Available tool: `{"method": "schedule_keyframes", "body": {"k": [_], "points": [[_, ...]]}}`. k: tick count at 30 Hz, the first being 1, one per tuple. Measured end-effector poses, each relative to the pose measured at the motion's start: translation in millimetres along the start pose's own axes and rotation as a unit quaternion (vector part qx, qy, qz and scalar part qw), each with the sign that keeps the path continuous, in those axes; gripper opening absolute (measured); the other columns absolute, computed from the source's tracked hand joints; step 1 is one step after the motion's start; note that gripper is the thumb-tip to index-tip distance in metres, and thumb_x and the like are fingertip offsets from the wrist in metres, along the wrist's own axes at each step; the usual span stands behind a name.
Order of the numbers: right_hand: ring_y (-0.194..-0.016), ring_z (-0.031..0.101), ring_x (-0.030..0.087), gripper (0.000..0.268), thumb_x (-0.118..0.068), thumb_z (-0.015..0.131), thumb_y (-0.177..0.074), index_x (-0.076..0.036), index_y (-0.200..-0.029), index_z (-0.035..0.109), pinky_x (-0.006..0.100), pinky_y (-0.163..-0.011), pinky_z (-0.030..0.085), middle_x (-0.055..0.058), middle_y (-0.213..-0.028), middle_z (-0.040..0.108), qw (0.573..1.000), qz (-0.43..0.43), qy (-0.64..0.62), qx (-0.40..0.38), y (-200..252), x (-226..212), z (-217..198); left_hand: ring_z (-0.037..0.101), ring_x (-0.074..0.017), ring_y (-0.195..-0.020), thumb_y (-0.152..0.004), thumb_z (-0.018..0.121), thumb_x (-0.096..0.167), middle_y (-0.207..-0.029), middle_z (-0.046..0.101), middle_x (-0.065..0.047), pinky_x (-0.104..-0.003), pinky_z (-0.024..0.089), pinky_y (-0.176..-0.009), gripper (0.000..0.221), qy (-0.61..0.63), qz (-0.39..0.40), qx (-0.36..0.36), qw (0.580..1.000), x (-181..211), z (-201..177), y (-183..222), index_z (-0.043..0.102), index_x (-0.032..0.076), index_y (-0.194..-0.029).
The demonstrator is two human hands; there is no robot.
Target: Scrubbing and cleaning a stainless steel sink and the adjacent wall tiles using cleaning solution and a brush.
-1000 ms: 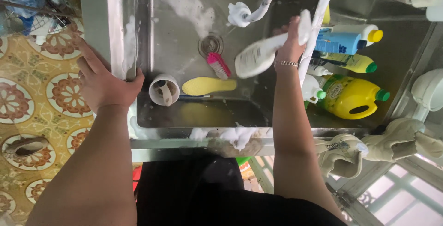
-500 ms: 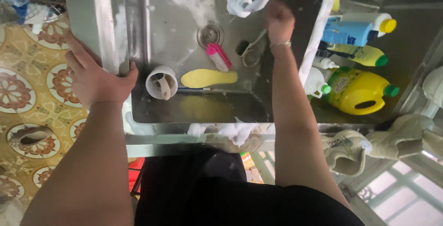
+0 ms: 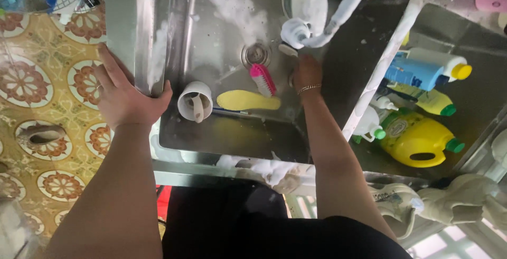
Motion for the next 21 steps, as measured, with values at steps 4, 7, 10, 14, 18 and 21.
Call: {"method": "schedule_keyframes", "body": {"k": [4,7,10,14,18,21], "points": [[-0.109,0.063,0.047,0.038,-0.014,0.063,-0.092,-0.006,-0.13,0.063,0.052,-0.092,0.049,0.025,-0.114,0.069,0.971,-0.012,-0.21,0.116,16,-52,-53,0.059,-0.0493,-0.115,-0.076,0.09,0.053,-0.146,0.042,-0.03,-0.057,0.054,-0.088,0.134,-0.027,-0.004,0.004,1.0,-4,1,3,0.004,0.005,-0.166],[-0.113,0.059,0.049,0.076,-0.017,0.059,-0.094,0.0,-0.157,0.02,0.052,-0.095,0.049,0.03,-0.125,0.06,0.925,0.043,-0.377,0.002,-18,-62,24,0.058,-0.0521,-0.117,-0.076,0.09,0.053,-0.149,0.041,-0.035,-0.058,0.053,-0.09,0.134,-0.023,0.003,0.006,1.0,0,0,2,0.003,0.005,-0.166],[-0.129,0.052,0.048,0.058,-0.014,0.056,-0.098,0.001,-0.15,0.038,0.05,-0.102,0.045,0.031,-0.148,0.047,0.964,-0.153,-0.143,0.165,-77,-98,87,0.057,-0.0529,-0.117,-0.075,0.09,0.053,-0.15,0.04,-0.037,-0.059,0.052,-0.09,0.133,-0.019,0.01,0.018,1.0,0,-1,-1,0.004,0.005,-0.165],[-0.123,0.059,0.038,0.055,-0.012,0.049,-0.1,-0.005,-0.154,0.04,0.046,-0.104,0.051,0.023,-0.142,0.052,0.944,-0.05,-0.245,0.216,-100,-133,63,0.059,-0.0515,-0.118,-0.075,0.089,0.052,-0.146,0.043,-0.033,-0.058,0.054,-0.089,0.131,0.024,0.012,0.016,1.0,2,-9,5,0.007,0.004,-0.165],[-0.11,0.063,0.041,0.059,-0.017,0.054,-0.098,-0.006,-0.154,0.04,0.047,-0.089,0.054,0.025,-0.124,0.061,0.929,-0.05,-0.293,0.219,-96,-178,56,0.06,-0.0501,-0.112,-0.076,0.089,0.052,-0.141,0.044,-0.031,-0.057,0.055,-0.083,0.129,0.044,0.01,-0.01,0.999,5,-10,-1,0.009,0.002,-0.163],[-0.106,0.066,0.038,0.059,-0.009,0.047,-0.1,-0.011,-0.159,0.043,0.044,-0.09,0.056,0.022,-0.117,0.065,0.966,-0.077,-0.228,0.092,-64,-201,38,0.06,-0.0488,-0.111,-0.076,0.089,0.05,-0.137,0.046,-0.028,-0.056,0.056,-0.08,0.128,0.069,0.021,-0.007,0.997,8,-14,-1,0.009,0.001,-0.163]]}}
Point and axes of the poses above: each hand's wrist, its own y-axis away from the middle knuckle, its own z-axis out of the palm, x = y × z, the point moved 9 cm from there along -y, towards the middle knuckle
